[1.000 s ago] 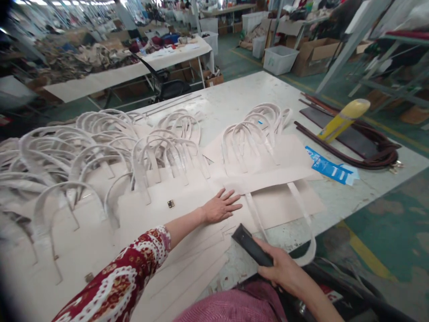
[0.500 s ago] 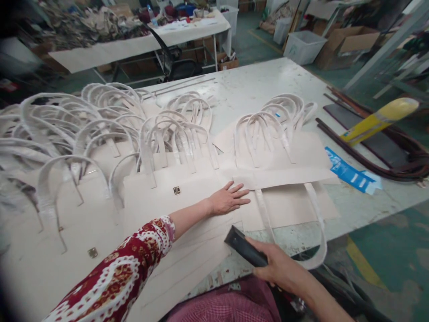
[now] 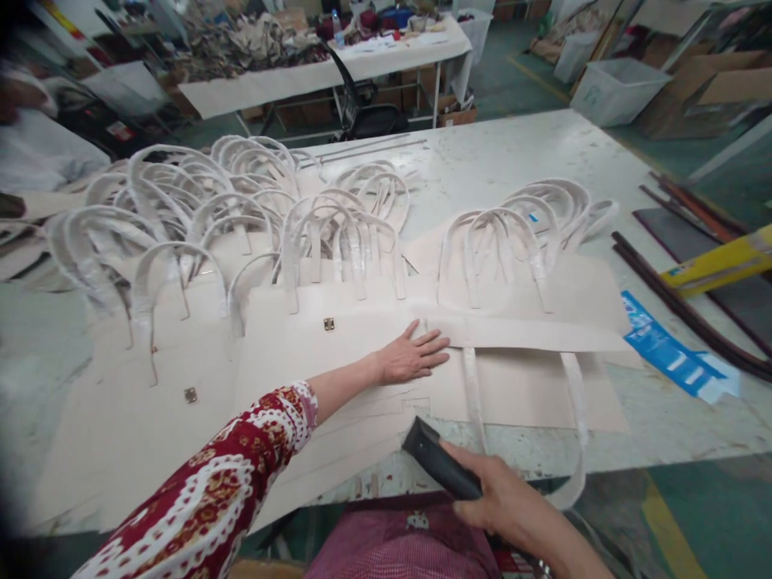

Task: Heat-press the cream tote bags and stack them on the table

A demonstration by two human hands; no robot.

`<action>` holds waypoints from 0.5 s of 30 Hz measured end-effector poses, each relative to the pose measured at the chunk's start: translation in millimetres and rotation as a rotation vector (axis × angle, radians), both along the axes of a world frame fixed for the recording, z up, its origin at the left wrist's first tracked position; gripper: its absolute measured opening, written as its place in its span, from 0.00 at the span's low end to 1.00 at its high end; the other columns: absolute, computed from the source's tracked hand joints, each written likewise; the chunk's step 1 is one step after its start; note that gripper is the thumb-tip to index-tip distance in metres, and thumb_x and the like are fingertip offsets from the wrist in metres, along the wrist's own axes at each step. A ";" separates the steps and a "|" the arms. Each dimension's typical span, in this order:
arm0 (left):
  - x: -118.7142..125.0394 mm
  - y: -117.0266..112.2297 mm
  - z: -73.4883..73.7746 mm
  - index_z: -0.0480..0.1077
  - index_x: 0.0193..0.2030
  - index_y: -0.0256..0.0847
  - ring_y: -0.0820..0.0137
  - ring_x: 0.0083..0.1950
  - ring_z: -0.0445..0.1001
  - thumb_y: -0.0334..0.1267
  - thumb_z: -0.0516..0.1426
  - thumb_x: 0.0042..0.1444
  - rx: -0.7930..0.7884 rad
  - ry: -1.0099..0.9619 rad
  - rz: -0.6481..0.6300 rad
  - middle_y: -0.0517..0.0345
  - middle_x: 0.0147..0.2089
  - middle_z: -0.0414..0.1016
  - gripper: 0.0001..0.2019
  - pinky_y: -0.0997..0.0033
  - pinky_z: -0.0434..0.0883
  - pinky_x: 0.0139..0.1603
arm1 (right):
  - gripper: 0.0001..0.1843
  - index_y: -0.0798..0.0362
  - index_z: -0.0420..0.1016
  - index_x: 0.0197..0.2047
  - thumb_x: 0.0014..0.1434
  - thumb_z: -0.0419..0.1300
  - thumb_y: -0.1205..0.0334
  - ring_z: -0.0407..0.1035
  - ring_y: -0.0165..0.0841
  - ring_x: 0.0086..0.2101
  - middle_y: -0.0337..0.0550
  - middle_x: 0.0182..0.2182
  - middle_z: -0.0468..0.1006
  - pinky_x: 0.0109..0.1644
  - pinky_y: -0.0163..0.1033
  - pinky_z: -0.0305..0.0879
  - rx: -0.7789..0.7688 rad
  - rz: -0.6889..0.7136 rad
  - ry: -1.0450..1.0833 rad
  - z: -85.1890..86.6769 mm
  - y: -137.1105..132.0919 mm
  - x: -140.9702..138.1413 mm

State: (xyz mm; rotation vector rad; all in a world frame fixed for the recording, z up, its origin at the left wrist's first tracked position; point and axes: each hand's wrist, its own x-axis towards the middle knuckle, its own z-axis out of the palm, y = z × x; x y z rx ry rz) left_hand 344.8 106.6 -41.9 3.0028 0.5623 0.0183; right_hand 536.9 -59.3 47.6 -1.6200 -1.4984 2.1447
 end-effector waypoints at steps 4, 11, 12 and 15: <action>-19.3 -31.6 9.1 0.47 0.61 0.49 0.58 0.65 0.34 0.52 0.46 0.56 -0.008 0.037 0.282 0.57 0.66 0.37 0.27 0.41 0.33 0.59 | 0.37 0.47 0.58 0.58 0.41 0.55 0.68 0.63 0.28 0.24 0.36 0.33 0.76 0.26 0.32 0.61 0.080 0.105 0.003 -3.2 10.4 -8.4; -47.8 -67.3 17.1 0.44 0.61 0.54 0.58 0.65 0.33 0.53 0.42 0.57 -0.049 0.073 0.435 0.61 0.66 0.38 0.25 0.41 0.36 0.59 | 0.38 0.46 0.59 0.57 0.39 0.55 0.70 0.68 0.35 0.31 0.33 0.29 0.78 0.34 0.34 0.64 0.121 0.269 0.046 1.1 7.3 -16.3; -47.2 -65.3 17.8 0.44 0.61 0.54 0.58 0.65 0.34 0.52 0.42 0.58 -0.050 0.065 0.435 0.61 0.66 0.38 0.25 0.41 0.36 0.59 | 0.38 0.45 0.59 0.57 0.39 0.55 0.70 0.68 0.35 0.30 0.32 0.30 0.78 0.34 0.34 0.64 0.131 0.285 0.045 1.5 6.0 -23.7; -46.4 -58.2 20.0 0.43 0.62 0.52 0.60 0.65 0.35 0.50 0.41 0.59 -0.069 0.030 0.417 0.61 0.66 0.40 0.24 0.43 0.37 0.59 | 0.40 0.43 0.56 0.58 0.39 0.55 0.70 0.70 0.37 0.32 0.32 0.37 0.78 0.36 0.36 0.66 0.171 0.293 0.062 0.7 1.6 -48.1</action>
